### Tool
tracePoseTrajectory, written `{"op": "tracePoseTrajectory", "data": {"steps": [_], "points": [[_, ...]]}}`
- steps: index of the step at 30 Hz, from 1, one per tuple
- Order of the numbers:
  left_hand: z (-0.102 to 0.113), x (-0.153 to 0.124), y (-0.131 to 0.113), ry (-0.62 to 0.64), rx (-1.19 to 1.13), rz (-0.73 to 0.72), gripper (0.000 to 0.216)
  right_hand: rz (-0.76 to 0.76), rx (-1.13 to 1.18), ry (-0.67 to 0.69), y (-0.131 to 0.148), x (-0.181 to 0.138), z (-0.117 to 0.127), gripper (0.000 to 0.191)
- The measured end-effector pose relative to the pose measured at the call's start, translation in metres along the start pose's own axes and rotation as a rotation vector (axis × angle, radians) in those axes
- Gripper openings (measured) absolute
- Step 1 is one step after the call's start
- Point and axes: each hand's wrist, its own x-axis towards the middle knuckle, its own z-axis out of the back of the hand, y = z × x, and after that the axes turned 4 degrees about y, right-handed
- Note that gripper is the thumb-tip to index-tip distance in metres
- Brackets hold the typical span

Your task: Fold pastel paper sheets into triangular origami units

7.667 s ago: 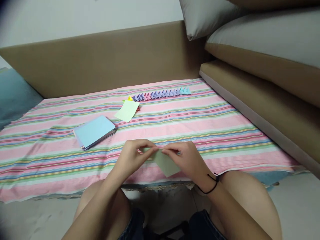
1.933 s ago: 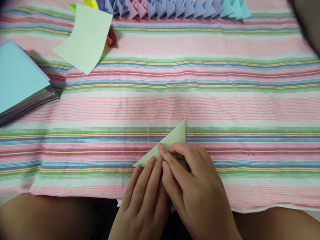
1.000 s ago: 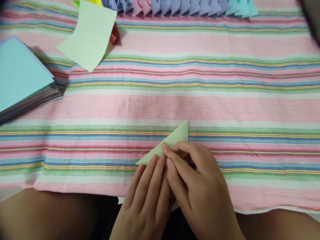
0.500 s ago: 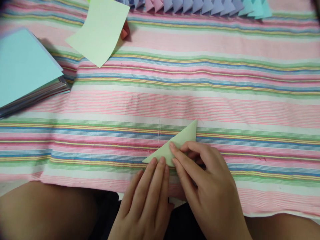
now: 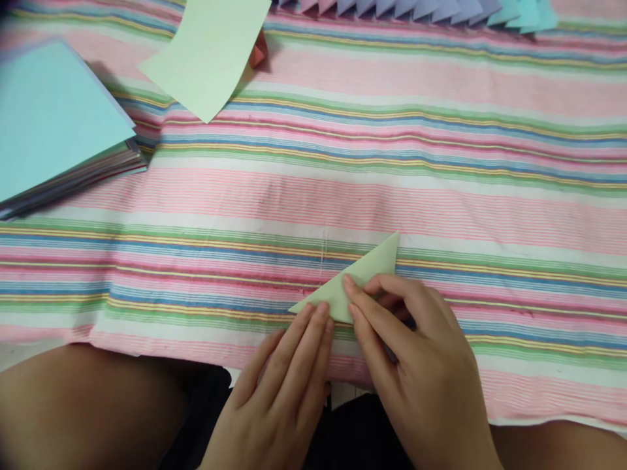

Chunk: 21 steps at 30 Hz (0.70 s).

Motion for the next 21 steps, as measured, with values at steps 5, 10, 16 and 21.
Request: {"op": "tracePoseTrajectory", "data": {"steps": [5, 10, 16, 21], "points": [[0.004, -0.002, 0.009, 0.006, -0.007, 0.023, 0.045, -0.007, 0.012, -0.004, 0.0, 0.0, 0.0, 0.03], [0.01, -0.008, 0.021, -0.009, -0.022, 0.086, 0.042, -0.009, 0.031, -0.015, 0.0, 0.001, -0.001, 0.03], [0.016, -0.014, 0.029, -0.06, -0.034, 0.106, 0.045, -0.001, 0.064, -0.027, -0.001, 0.001, -0.002, 0.031], [0.015, -0.009, 0.028, 0.045, 0.029, 0.099, 0.055, 0.025, 0.069, -0.047, -0.001, 0.002, -0.002, 0.029]]}}
